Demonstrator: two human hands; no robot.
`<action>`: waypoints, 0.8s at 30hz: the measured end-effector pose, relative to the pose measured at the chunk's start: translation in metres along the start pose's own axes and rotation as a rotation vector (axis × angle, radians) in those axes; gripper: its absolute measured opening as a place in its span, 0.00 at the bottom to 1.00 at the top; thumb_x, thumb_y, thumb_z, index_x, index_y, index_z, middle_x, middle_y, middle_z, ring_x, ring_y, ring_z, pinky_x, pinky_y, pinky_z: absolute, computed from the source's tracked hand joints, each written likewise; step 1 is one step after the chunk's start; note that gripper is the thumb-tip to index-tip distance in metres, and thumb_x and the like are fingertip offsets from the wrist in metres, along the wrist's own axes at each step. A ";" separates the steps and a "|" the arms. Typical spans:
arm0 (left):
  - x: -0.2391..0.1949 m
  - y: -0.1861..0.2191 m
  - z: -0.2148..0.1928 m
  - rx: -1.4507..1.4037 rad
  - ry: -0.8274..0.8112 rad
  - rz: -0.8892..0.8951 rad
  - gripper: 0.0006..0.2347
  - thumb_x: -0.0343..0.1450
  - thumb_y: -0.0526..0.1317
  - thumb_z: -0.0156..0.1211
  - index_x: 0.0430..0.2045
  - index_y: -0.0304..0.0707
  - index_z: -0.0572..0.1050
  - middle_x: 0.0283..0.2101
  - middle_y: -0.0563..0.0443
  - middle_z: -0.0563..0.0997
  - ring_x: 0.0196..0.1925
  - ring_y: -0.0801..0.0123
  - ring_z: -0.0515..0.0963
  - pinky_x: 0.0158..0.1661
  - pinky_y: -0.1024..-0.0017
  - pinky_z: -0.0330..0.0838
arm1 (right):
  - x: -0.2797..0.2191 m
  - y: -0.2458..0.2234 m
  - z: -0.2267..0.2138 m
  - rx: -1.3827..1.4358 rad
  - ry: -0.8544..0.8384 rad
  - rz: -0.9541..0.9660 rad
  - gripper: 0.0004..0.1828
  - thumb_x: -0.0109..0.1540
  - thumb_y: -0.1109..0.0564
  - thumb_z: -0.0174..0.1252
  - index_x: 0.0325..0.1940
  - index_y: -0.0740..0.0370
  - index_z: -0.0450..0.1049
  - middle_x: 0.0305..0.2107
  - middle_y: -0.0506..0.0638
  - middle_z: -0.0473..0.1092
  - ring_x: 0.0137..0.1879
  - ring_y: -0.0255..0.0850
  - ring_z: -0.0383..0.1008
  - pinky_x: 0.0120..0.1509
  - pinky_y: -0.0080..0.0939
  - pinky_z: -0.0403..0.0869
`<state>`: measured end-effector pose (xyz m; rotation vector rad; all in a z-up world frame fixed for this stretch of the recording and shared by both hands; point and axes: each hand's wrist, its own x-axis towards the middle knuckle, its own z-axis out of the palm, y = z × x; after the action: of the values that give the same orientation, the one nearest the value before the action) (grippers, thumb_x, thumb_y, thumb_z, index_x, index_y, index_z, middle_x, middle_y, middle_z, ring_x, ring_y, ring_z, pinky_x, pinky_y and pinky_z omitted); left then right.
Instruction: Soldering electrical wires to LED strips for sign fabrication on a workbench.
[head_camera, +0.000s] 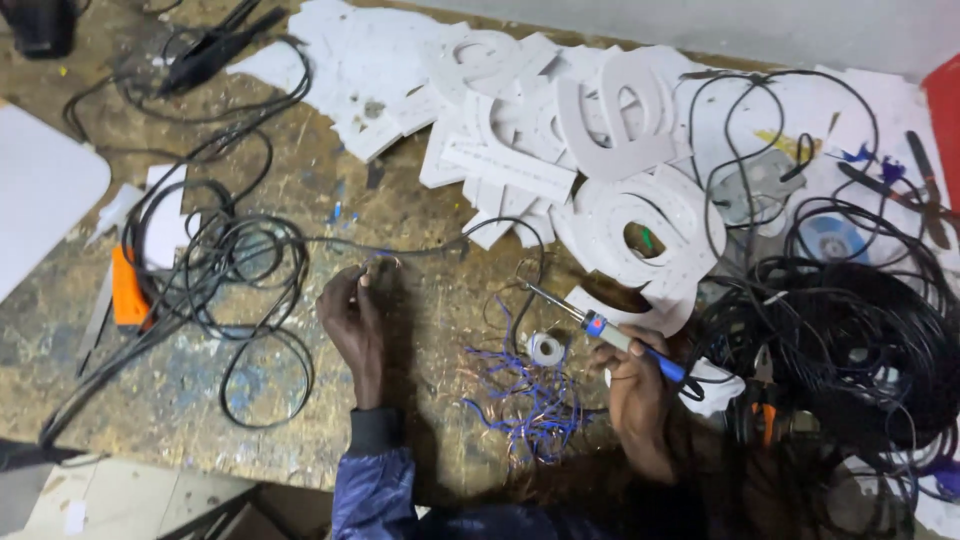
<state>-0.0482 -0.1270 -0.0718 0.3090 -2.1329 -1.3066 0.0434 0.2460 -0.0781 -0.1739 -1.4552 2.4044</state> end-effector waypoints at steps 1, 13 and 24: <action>0.005 0.004 0.000 -0.015 0.019 0.122 0.13 0.88 0.45 0.54 0.51 0.39 0.84 0.56 0.43 0.84 0.58 0.51 0.79 0.57 0.53 0.72 | -0.002 -0.002 0.000 -0.019 0.023 0.024 0.17 0.72 0.46 0.60 0.59 0.57 0.74 0.28 0.58 0.78 0.35 0.48 0.81 0.37 0.46 0.77; -0.042 0.094 0.058 -0.383 -0.400 0.143 0.04 0.82 0.40 0.64 0.43 0.43 0.82 0.47 0.48 0.88 0.49 0.61 0.87 0.50 0.65 0.86 | -0.003 -0.024 -0.014 -0.104 0.210 -0.140 0.19 0.76 0.45 0.56 0.58 0.64 0.76 0.24 0.56 0.76 0.32 0.47 0.80 0.40 0.44 0.76; -0.094 0.097 0.109 -0.489 -0.724 -0.135 0.06 0.81 0.39 0.62 0.41 0.37 0.84 0.45 0.45 0.87 0.31 0.65 0.85 0.30 0.67 0.83 | -0.029 -0.027 -0.029 -0.238 0.361 -0.103 0.20 0.76 0.45 0.55 0.59 0.65 0.77 0.23 0.57 0.77 0.32 0.47 0.82 0.39 0.49 0.80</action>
<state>-0.0293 0.0450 -0.0585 -0.2754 -2.2486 -2.2070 0.0843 0.2724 -0.0702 -0.5438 -1.5264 1.9856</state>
